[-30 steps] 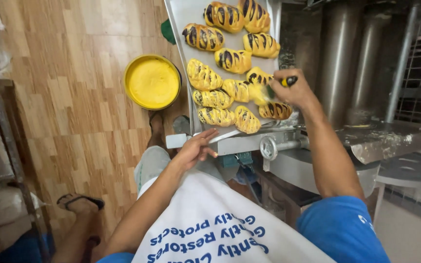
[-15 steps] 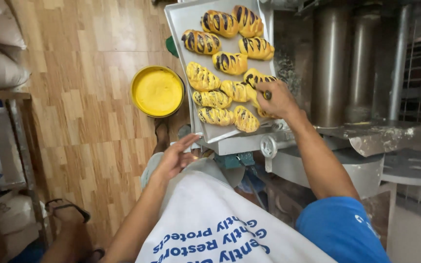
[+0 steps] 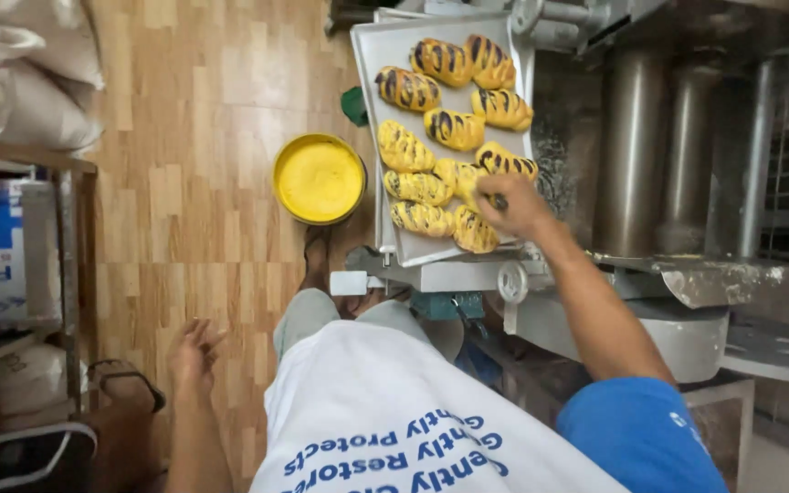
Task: Applying egg wash glaze to a tray of pastries using a pastry brush in a bakery.
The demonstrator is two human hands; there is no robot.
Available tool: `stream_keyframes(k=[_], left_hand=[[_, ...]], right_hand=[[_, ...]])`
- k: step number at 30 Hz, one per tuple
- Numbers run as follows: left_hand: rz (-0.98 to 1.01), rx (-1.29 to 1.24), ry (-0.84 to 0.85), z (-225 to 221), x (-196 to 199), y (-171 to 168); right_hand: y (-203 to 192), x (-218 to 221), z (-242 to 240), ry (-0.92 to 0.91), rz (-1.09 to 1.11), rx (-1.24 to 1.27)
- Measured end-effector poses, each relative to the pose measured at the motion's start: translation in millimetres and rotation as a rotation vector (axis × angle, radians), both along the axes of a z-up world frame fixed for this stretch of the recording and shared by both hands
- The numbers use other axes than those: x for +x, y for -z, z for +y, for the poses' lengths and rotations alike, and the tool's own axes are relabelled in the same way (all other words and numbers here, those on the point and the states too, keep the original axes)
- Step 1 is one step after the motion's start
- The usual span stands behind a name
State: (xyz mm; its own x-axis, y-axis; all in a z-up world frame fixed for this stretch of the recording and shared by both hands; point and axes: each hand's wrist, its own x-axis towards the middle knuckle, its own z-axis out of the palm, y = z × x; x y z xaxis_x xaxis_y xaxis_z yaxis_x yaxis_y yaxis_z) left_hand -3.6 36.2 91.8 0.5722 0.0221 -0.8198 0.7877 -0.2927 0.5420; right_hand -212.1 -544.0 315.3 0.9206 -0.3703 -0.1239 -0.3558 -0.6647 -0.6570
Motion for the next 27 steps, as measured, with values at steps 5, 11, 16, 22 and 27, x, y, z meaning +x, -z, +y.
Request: stream_keyframes(k=[5,11,16,22,27], left_hand=[[-0.148,-0.604,-0.209,-78,-4,-57],[-0.211,-1.207,-0.044,-185,-3,-169],[-0.242,-1.443,0.268,-239,11,-205],[-0.348,-1.336,0.744,-291,44,-231],[-0.305,-1.341,0.990,-315,112,-233]], right_hand=[[27,39,-12,0.041,-0.181,-0.194],[-47,55,92,0.283,-0.621,-0.116],[-86,38,165,0.686,-0.803,0.076],[-99,53,194,0.914,-0.903,0.106],[-107,122,208,0.915,-0.934,-0.052]])
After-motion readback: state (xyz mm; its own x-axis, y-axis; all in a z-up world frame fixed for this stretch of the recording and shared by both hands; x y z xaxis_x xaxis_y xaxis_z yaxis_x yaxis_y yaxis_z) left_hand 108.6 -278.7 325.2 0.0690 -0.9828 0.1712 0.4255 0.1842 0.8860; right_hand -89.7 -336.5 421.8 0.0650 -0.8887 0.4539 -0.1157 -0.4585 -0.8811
